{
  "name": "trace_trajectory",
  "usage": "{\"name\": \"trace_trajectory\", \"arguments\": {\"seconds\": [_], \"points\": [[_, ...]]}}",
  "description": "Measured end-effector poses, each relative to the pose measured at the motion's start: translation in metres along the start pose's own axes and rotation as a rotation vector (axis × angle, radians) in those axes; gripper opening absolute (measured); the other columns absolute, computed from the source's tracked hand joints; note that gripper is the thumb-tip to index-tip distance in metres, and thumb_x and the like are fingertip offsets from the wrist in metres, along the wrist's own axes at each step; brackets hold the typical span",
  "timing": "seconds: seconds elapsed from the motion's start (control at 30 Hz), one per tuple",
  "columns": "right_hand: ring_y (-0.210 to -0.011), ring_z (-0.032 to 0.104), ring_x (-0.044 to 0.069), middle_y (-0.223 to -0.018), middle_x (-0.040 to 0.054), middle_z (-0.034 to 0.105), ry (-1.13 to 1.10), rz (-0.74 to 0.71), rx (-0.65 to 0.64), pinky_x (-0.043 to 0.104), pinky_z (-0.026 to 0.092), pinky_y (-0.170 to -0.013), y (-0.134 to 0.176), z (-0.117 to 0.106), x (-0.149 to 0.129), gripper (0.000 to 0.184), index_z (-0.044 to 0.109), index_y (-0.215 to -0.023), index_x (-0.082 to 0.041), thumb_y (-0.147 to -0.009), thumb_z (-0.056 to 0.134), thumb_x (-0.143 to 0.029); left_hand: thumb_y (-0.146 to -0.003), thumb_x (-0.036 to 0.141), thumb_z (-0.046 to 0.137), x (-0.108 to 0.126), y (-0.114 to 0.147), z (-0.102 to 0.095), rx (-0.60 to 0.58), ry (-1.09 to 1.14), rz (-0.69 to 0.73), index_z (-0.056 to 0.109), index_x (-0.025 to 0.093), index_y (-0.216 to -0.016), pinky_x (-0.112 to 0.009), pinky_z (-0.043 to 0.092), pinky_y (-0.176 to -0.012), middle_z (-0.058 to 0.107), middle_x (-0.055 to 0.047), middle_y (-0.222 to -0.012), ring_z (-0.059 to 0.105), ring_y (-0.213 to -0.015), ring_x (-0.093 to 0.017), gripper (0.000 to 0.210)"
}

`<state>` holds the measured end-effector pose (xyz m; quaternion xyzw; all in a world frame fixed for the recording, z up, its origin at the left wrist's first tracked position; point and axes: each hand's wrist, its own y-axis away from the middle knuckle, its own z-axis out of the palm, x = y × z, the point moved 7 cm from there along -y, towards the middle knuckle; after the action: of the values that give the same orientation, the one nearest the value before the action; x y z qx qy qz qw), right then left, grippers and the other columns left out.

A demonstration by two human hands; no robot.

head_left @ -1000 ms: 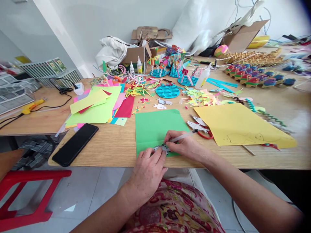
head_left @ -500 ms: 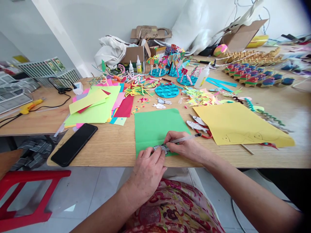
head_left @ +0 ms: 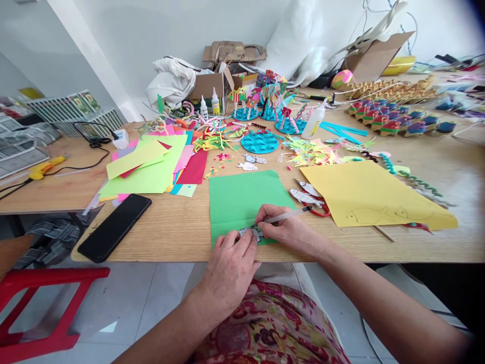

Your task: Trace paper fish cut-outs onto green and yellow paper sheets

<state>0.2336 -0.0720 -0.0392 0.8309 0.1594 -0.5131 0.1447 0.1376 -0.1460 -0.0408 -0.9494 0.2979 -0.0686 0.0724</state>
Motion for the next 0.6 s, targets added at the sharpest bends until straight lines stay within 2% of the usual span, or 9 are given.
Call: {"name": "trace_trajectory", "arguments": {"seconds": [0.37,0.6], "points": [[-0.053,0.040,0.010,-0.059,-0.0030,0.051,0.069,-0.035,-0.014,0.021,0.031,-0.047,0.0021,-0.0026,-0.0015,0.007,0.053,-0.068,-0.017,-0.068,0.046,-0.020,-0.084,0.028,0.058,-0.0007,-0.0008,0.0005,-0.004,-0.013,0.010,0.050,0.014,-0.123,-0.038,0.044,-0.079,0.054,-0.006,-0.127,0.049,-0.100,-0.024,0.042],[-0.053,0.041,0.010,-0.058,-0.0031,0.052,0.139,-0.040,0.035,0.021,0.031,-0.048,0.0034,-0.0047,-0.0034,0.007,0.052,-0.066,-0.018,-0.069,0.047,-0.020,-0.084,0.028,0.058,-0.0013,-0.0012,0.0011,-0.002,-0.002,0.007,0.049,0.014,-0.123,-0.039,0.044,-0.080,0.054,-0.005,-0.127,0.048,-0.101,-0.024,0.042]]}}
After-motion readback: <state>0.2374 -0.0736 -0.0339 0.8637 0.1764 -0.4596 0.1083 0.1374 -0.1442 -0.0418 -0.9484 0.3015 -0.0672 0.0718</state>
